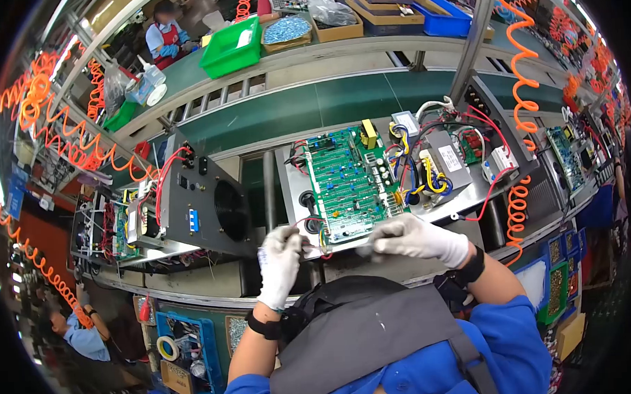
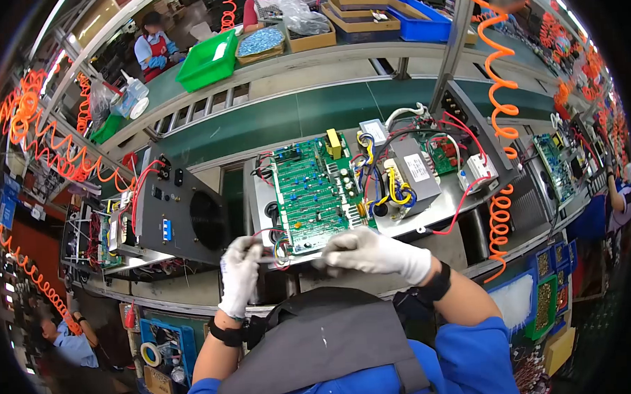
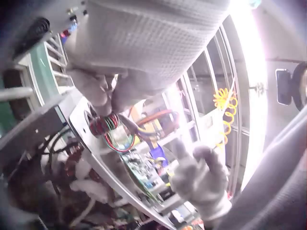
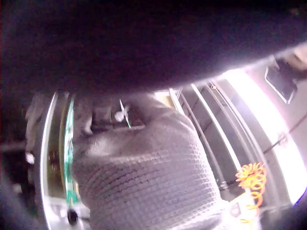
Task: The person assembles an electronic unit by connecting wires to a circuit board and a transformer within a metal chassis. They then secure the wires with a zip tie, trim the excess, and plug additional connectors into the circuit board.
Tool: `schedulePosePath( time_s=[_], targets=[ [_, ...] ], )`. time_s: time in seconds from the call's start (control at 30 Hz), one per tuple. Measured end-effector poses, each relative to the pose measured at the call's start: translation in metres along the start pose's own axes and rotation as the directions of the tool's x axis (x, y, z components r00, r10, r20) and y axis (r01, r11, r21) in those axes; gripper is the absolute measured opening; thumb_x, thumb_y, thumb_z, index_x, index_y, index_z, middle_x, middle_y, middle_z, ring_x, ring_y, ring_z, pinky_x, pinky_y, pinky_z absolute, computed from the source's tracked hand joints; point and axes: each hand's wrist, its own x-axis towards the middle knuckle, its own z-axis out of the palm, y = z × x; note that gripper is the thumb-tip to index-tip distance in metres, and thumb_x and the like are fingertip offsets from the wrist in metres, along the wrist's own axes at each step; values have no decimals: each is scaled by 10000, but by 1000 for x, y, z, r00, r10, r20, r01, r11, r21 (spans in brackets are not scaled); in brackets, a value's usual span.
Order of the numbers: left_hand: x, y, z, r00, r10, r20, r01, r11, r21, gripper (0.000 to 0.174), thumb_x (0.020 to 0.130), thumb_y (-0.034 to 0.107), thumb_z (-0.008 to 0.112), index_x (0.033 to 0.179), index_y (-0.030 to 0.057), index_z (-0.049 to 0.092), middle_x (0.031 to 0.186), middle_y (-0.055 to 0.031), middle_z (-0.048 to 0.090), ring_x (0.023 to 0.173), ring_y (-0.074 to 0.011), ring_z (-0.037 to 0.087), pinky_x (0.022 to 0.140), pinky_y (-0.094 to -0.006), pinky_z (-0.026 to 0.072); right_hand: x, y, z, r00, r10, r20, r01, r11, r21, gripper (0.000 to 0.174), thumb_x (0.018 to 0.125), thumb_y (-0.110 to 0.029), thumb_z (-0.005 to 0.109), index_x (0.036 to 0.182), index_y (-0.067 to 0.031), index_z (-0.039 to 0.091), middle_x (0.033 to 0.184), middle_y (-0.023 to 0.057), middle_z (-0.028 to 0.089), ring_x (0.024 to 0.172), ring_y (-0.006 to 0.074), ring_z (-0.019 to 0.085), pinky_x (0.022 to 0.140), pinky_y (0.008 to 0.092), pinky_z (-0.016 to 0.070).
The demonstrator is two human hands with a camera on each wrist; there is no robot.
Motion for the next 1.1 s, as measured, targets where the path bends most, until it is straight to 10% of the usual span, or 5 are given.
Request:
schedulePosePath(
  time_s=[0.1,0.67,0.77,0.83,1.1],
  targets=[
    [5,-30,-11,994,60,87,-77,976,205,148,958,48,526,1056,-18,615,928,-37,612,825,-74,591,709,-229,500,-35,36,-4,945,245,-215,-289,934,-210,277,959,-215,544,1152,-44,644,887,40,672,720,98,618,668,259,523],
    [11,-8,-5,892,294,344,-451,639,623,164,782,147,681,898,33,666,855,-178,552,839,-346,567,737,-417,454,21,78,54,793,-405,-456,-112,638,-762,271,869,-162,619,1128,-99,667,884,113,703,783,269,688,692,357,543],
    [12,-3,-14,841,304,447,-535,586,608,159,796,141,677,895,18,660,842,-142,559,760,-277,597,683,-365,477,24,63,70,767,-518,-378,-98,488,-868,292,823,-142,644,1112,-115,678,794,90,680,712,256,670,640,354,527],
    [10,4,-24,908,-176,380,-3,905,426,164,821,149,663,892,2,655,840,-93,553,648,-169,590,590,-300,478,31,63,82,732,-650,-205,-14,286,-958,321,752,-145,676,1073,-127,683,678,47,621,607,225,623,565,348,481],
    [15,-23,-42,899,180,399,-325,885,333,167,845,140,649,887,-19,678,861,-68,525,580,-105,529,534,-252,421,75,61,104,786,-548,-286,5,469,-883,272,837,-133,603,1108,-103,608,726,126,643,675,328,644,598,419,507]
  ],
)
